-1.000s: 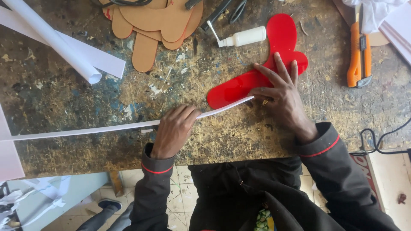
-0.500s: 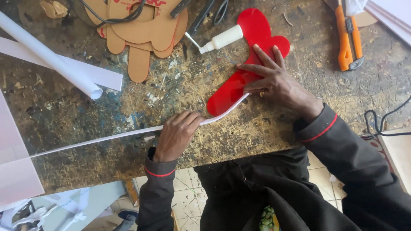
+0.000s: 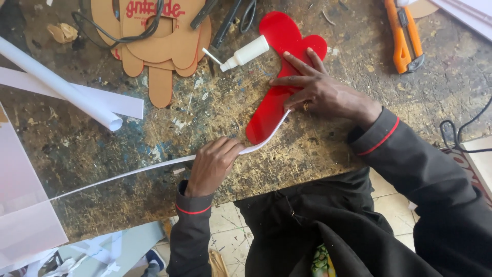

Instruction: Applying glue to the edge of a red acrylic letter and attaching a white plastic strip to create a 3D channel letter.

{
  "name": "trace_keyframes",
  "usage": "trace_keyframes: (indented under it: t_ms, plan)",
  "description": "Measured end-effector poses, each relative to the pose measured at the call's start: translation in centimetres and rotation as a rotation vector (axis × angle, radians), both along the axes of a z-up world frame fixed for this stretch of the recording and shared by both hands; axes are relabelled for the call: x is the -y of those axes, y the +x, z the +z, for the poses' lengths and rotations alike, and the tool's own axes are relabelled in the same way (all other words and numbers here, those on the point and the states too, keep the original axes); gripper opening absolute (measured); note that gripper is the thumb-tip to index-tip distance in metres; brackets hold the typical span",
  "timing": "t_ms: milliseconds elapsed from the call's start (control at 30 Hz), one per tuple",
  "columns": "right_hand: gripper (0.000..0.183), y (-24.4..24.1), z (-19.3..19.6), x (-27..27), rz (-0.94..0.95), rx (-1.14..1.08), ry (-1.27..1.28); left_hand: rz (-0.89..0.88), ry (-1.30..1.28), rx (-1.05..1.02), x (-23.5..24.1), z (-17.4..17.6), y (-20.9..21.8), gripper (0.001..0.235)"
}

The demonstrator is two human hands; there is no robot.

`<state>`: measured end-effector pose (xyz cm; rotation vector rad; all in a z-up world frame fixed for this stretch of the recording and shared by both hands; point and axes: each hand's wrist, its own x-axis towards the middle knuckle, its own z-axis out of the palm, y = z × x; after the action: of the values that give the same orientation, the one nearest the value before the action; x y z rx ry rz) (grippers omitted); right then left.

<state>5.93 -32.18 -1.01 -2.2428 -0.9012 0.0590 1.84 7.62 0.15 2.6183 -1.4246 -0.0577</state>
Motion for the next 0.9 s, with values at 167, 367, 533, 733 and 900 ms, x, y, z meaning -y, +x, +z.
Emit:
trace_keyframes:
  t_ms: [167, 367, 533, 733, 900]
  plan:
    - [0.05, 0.4, -0.3, 0.3, 0.047, 0.045, -0.024, -0.05, 0.015, -0.027, 0.2, 0.2, 0.1, 0.04]
    - [0.059, 1.1, -0.7, 0.7, 0.108, 0.015, -0.045, -0.168, -0.004, -0.091, 1.1, 1.1, 1.4, 0.047]
    - [0.051, 1.4, -1.0, 0.8, 0.116, 0.057, -0.069, -0.204, 0.024, -0.119, 1.1, 0.8, 1.8, 0.046]
    - [0.044, 1.2, -3.0, 1.0, 0.095, 0.048, 0.022, -0.249, 0.064, -0.104, 1.2, 0.6, 1.7, 0.05]
    - [0.092, 1.2, -0.9, 0.5, 0.048, -0.104, 0.126, -0.26, 0.084, -0.098, 1.0, 0.2, 2.1, 0.051]
